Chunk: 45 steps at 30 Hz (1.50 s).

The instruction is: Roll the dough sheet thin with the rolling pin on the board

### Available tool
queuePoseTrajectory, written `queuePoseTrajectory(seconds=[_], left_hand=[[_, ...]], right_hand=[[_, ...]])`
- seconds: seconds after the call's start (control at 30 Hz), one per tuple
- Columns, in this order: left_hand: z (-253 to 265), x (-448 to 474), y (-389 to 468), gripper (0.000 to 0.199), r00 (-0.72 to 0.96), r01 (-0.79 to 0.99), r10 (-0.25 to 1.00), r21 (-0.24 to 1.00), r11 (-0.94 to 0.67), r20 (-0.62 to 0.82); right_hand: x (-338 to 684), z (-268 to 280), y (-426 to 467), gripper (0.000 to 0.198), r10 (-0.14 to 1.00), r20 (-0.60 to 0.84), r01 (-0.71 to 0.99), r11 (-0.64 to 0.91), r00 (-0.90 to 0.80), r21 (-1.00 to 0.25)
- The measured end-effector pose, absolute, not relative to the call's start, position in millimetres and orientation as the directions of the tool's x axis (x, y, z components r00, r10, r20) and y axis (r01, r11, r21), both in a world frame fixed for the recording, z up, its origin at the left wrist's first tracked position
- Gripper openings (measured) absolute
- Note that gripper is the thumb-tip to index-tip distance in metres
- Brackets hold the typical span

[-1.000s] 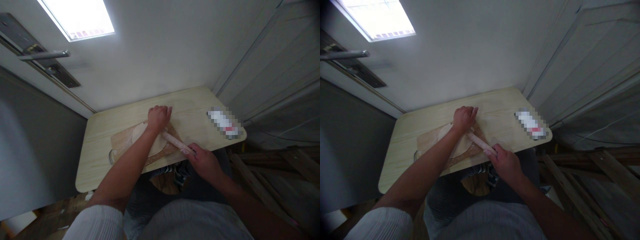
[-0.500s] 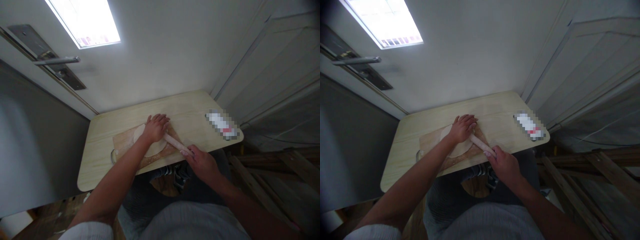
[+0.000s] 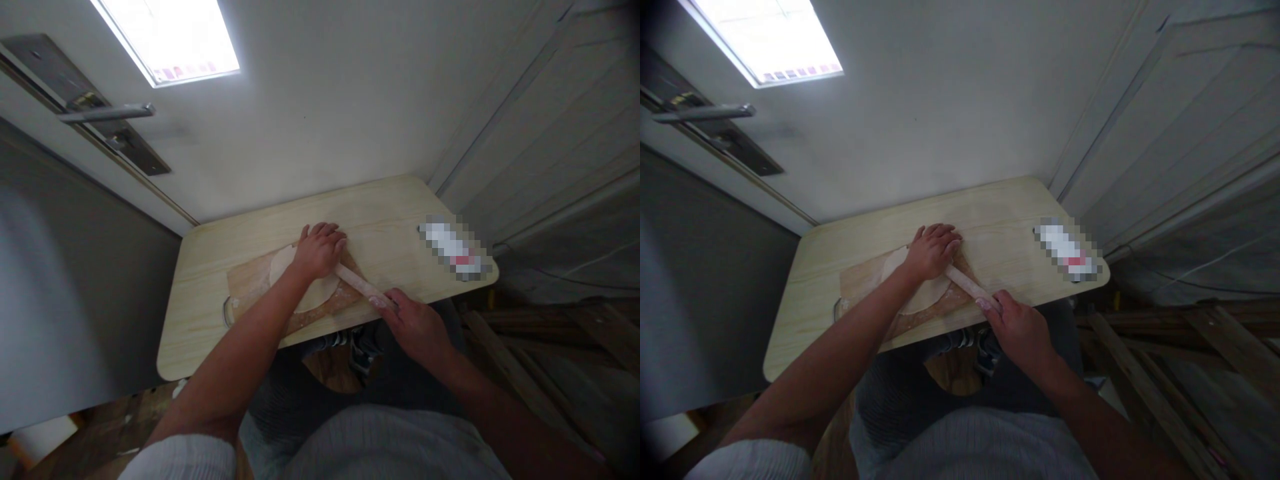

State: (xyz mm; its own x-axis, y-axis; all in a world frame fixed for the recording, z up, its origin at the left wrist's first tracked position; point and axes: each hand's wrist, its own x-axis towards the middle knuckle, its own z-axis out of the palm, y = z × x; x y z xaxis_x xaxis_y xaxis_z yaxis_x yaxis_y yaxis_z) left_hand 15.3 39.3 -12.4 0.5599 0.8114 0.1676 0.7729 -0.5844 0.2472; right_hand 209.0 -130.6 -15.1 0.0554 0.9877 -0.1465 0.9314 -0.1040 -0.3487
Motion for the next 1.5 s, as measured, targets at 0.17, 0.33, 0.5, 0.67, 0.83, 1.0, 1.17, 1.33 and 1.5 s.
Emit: queuePoseTrajectory(seconds=[0.17, 0.33, 0.5, 0.67, 0.83, 1.0, 1.17, 1.33, 1.5], left_hand=[[-12, 20, 43, 0.043, 0.550, 0.788, 0.822, 0.232, -0.570, 0.150], [-12, 25, 46, 0.042, 0.544, 0.792, 0.825, 0.230, -0.566, 0.154], [-11, 30, 50, 0.042, 0.554, 0.789, 0.821, 0.229, -0.570, 0.136], [-10, 36, 57, 0.042, 0.566, 0.785, 0.816, 0.228, -0.577, 0.117], [-11, 43, 65, 0.042, 0.573, 0.784, 0.812, 0.215, -0.583, 0.113], [-10, 47, 68, 0.043, 0.587, 0.780, 0.801, 0.183, -0.599, 0.118], [-10, 36, 56, 0.045, 0.584, 0.781, 0.798, 0.163, -0.603, 0.149], [-10, 16, 35, 0.045, 0.553, 0.796, 0.816, 0.185, -0.577, 0.167], [-10, -6, 10, 0.044, 0.525, 0.816, 0.825, 0.152, -0.557, 0.208]], right_hand=[[214, -16, -128, 0.053, 0.984, -0.169, 0.931, -0.112, 0.055, -0.348], [221, -19, -125, 0.053, 0.985, -0.166, 0.932, -0.110, 0.054, -0.346], [224, -17, -124, 0.052, 0.977, -0.197, 0.907, -0.151, 0.078, -0.392], [227, -15, -121, 0.052, 0.976, -0.202, 0.884, -0.168, 0.086, -0.435], [228, -18, -119, 0.052, 0.977, -0.190, 0.843, -0.184, 0.100, -0.506], [228, -17, -119, 0.050, 0.980, -0.171, 0.841, -0.177, 0.102, -0.511], [224, -12, -121, 0.046, 0.976, -0.190, 0.873, -0.184, 0.108, -0.451], [214, -10, -127, 0.039, 0.972, -0.224, 0.891, -0.164, 0.072, -0.424], [199, -8, -135, 0.032, 0.977, -0.214, 0.863, -0.112, 0.005, -0.492]])
